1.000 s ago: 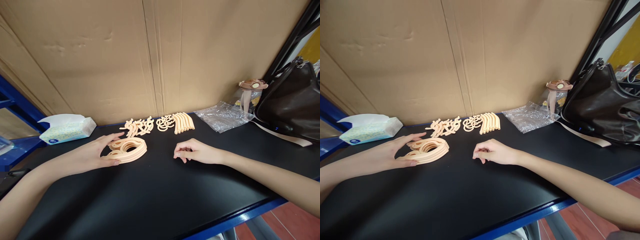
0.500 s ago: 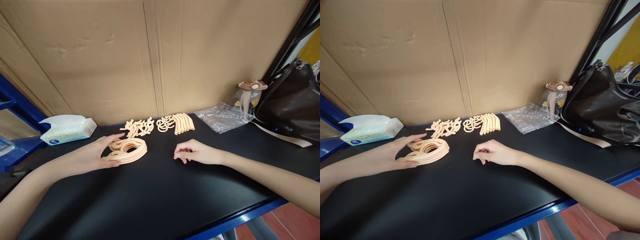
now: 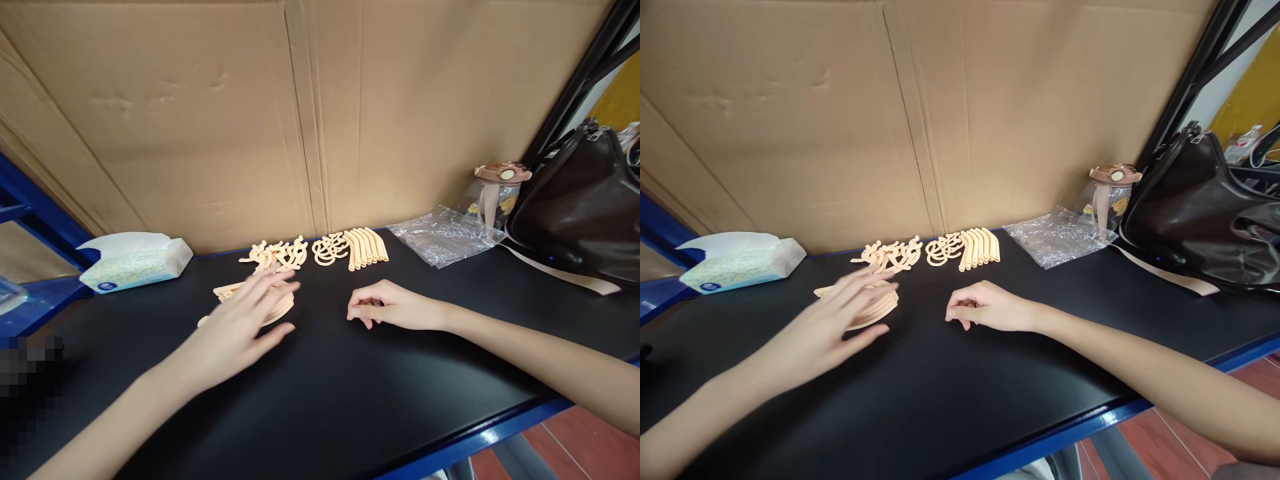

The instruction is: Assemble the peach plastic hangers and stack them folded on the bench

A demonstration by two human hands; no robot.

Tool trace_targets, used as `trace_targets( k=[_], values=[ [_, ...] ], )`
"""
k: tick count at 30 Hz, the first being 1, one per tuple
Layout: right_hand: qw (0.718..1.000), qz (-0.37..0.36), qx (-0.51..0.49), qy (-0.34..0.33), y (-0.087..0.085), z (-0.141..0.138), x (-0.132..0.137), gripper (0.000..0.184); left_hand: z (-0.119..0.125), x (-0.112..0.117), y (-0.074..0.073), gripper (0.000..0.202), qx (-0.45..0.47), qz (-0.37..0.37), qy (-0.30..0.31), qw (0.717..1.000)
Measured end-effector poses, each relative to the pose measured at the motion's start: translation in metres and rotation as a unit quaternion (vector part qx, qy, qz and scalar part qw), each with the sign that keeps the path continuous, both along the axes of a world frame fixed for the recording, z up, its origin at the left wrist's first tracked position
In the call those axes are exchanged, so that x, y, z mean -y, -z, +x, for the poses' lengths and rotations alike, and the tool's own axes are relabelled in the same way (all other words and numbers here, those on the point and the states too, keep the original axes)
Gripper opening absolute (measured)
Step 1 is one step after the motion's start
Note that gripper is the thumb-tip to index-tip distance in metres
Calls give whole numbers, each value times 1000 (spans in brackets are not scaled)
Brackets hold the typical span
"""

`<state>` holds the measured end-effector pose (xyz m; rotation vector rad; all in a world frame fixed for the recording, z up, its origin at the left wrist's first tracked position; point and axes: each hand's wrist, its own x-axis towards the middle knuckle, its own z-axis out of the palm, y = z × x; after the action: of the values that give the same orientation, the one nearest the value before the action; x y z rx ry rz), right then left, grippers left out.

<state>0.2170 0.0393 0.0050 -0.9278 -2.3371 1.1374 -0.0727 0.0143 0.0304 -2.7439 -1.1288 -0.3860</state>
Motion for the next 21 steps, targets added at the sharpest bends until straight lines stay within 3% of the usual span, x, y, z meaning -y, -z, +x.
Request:
trace_targets(
  k=[3,5,14,21],
  values=[
    [1000,7,-2,-4,0,0,1,27,23,13,12,42,-38,-3,84,996],
    [1000,11,-1,-6,-1,0,1,26,36,19,17,41,-55,-17,109,992],
    [1000,6,-2,-6,-2,-1,2,27,61,11,30,35,12,-68,16,997],
    [1000,7,8,-8,-1,-2,5,28,56,9,27,35,43,-113,33,992]
  ],
)
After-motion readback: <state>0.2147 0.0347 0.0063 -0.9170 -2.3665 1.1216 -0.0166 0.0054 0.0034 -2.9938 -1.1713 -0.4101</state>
